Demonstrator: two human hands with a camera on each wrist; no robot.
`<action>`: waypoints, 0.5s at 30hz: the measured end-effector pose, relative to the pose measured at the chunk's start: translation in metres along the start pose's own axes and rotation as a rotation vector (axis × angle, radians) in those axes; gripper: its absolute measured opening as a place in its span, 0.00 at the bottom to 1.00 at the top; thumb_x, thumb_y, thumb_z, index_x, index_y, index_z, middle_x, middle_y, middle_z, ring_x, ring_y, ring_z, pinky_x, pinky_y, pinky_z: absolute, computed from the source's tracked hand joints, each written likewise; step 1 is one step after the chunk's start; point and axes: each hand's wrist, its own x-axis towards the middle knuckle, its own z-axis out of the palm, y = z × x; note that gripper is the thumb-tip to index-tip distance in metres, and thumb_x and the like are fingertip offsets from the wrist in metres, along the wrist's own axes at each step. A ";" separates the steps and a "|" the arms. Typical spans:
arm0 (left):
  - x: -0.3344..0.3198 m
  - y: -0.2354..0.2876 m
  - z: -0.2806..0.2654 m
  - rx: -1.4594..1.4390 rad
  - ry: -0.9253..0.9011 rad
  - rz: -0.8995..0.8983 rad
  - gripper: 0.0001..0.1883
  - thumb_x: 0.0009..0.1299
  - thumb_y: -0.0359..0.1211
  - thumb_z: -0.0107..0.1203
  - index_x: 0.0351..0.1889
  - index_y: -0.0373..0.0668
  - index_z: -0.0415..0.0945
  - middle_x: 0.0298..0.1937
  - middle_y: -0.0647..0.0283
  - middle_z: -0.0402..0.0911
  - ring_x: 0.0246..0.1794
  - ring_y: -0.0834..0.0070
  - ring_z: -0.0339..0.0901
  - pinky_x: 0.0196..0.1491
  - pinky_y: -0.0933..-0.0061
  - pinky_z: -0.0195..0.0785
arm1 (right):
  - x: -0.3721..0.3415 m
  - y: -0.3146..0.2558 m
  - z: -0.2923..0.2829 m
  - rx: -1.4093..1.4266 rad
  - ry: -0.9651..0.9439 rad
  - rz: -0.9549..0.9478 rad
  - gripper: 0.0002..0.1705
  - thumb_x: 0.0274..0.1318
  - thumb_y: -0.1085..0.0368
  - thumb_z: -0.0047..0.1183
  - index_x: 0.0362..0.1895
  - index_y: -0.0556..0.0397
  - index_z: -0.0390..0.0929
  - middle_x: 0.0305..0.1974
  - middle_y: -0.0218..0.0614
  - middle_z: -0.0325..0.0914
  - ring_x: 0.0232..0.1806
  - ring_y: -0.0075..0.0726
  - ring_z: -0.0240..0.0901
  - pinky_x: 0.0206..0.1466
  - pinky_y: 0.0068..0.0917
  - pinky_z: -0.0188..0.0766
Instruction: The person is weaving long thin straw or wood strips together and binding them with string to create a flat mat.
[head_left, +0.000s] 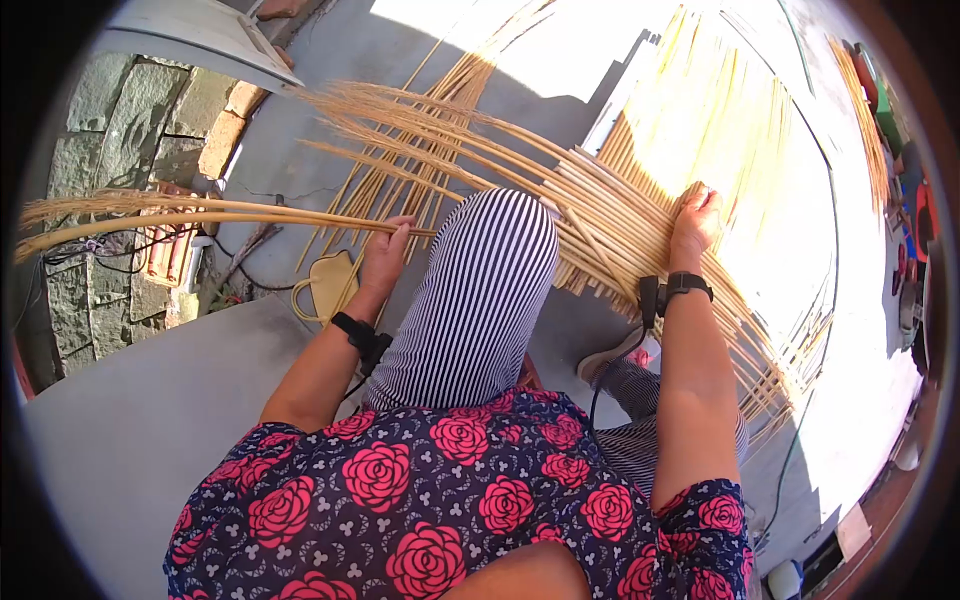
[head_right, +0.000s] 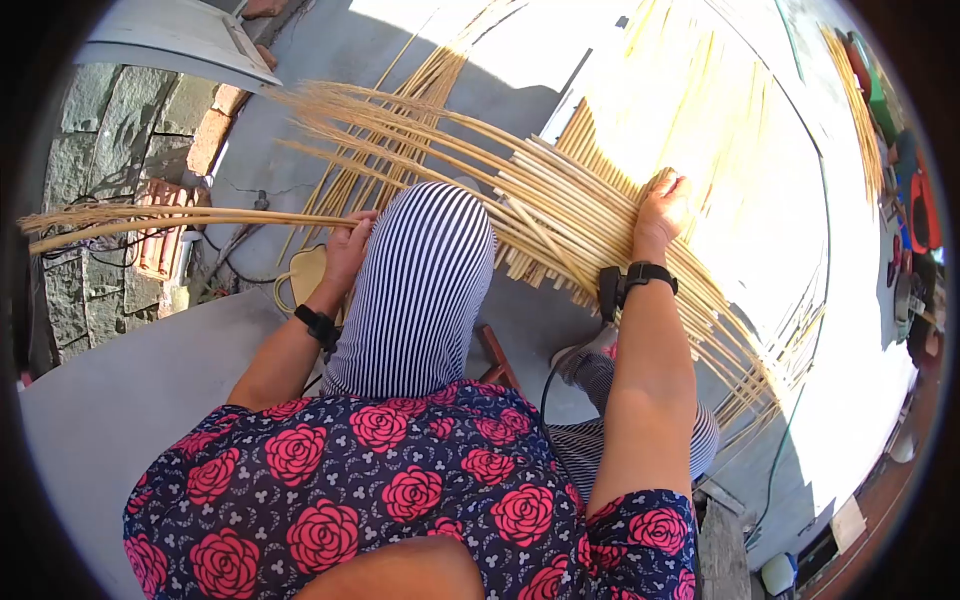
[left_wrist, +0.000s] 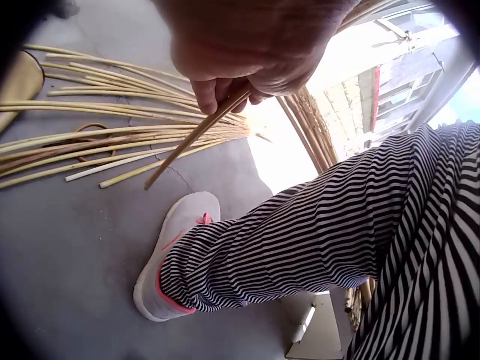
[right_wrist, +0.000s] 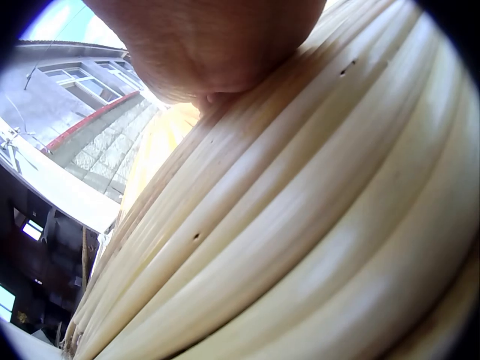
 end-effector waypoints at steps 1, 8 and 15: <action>-0.009 0.009 -0.011 0.017 -0.001 -0.003 0.11 0.73 0.32 0.47 0.47 0.36 0.76 0.41 0.62 0.81 0.43 0.77 0.75 0.48 0.76 0.67 | 0.005 0.013 0.005 -0.050 0.033 -0.041 0.13 0.65 0.56 0.44 0.38 0.53 0.72 0.28 0.44 0.76 0.28 0.50 0.73 0.34 0.39 0.70; -0.026 0.125 -0.091 0.226 -0.094 0.019 0.10 0.74 0.33 0.47 0.45 0.37 0.75 0.41 0.65 0.81 0.43 0.81 0.74 0.47 0.79 0.66 | -0.001 0.008 0.015 -0.092 0.080 -0.036 0.13 0.64 0.55 0.44 0.37 0.50 0.75 0.30 0.43 0.78 0.31 0.52 0.75 0.35 0.39 0.71; -0.013 0.313 -0.072 0.076 -0.069 0.313 0.11 0.75 0.32 0.46 0.46 0.36 0.76 0.44 0.59 0.81 0.46 0.75 0.78 0.51 0.76 0.72 | -0.006 0.006 0.019 -0.153 0.232 -0.118 0.12 0.63 0.56 0.45 0.36 0.48 0.76 0.29 0.43 0.78 0.30 0.50 0.75 0.34 0.38 0.72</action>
